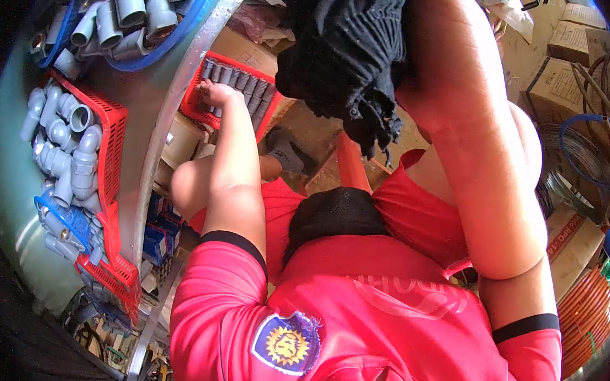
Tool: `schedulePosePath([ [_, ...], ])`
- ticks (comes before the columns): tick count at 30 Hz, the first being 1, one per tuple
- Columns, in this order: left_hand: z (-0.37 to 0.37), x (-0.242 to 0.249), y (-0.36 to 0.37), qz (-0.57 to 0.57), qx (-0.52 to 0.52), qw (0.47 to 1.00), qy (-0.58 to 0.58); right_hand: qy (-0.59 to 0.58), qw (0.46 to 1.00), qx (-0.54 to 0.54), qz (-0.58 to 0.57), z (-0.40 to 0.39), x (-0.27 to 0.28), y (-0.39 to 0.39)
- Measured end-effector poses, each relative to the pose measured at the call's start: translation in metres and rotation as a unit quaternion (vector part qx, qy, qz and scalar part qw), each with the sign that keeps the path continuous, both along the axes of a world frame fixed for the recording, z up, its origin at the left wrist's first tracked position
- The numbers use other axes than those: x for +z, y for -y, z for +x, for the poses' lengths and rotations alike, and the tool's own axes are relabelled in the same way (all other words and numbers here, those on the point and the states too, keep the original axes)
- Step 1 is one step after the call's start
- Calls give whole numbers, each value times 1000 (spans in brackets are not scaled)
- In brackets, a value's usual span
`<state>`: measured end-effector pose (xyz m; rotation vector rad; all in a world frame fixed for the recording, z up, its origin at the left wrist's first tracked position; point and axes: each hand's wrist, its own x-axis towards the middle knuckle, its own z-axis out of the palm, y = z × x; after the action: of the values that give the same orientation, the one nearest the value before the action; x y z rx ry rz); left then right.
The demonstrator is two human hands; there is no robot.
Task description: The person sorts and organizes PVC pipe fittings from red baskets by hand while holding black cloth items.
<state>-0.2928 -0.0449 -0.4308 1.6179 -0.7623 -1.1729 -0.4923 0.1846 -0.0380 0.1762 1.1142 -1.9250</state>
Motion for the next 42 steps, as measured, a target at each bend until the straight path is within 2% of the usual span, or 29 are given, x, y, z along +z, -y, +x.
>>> schedulePosePath([
  [5,-1,2,6,21,-1,1000,-3,-27,999,0,20,0,-3,-4],
  [8,8,-26,21,26,5,998,51,2,996,-49,76,6,14,5],
  [9,5,-19,21,33,8,998,54,5,995,-54,81,6,14,5],
  [11,-10,33,2,58,21,998,18,-5,998,-26,52,1,-1,-3],
  [13,-5,12,10,73,10,990,118,17,998,-23,54,2,0,-1],
  [15,-2,1,14,62,15,991,119,6,999,-15,44,3,0,0],
  [17,-11,25,1,28,36,999,19,-38,999,-4,23,3,-3,-1],
  [20,-9,27,2,44,50,998,5,0,999,-11,50,3,-1,2],
  [23,11,-26,17,-4,54,999,-9,1,999,-16,46,5,2,6],
  [24,7,-14,15,36,76,995,-45,-5,1000,-11,28,6,1,6],
  [27,0,19,3,62,29,996,-64,-15,1000,-3,11,6,2,5],
  [31,3,14,5,72,26,992,-97,-4,997,0,81,8,18,11],
  [34,8,15,7,88,11,990,-110,4,997,6,80,10,21,15],
  [37,30,-35,34,93,-20,984,-153,-25,996,5,91,12,22,12],
  [38,28,-25,32,91,-22,986,-140,-51,993,-9,102,16,27,11],
  [39,23,-16,30,85,42,992,-86,-44,996,-13,83,17,28,13],
  [41,39,-24,40,102,22,992,-68,6,1000,-6,12,14,20,22],
  [42,41,-6,34,108,3,992,-63,38,996,-11,-82,11,4,28],
])
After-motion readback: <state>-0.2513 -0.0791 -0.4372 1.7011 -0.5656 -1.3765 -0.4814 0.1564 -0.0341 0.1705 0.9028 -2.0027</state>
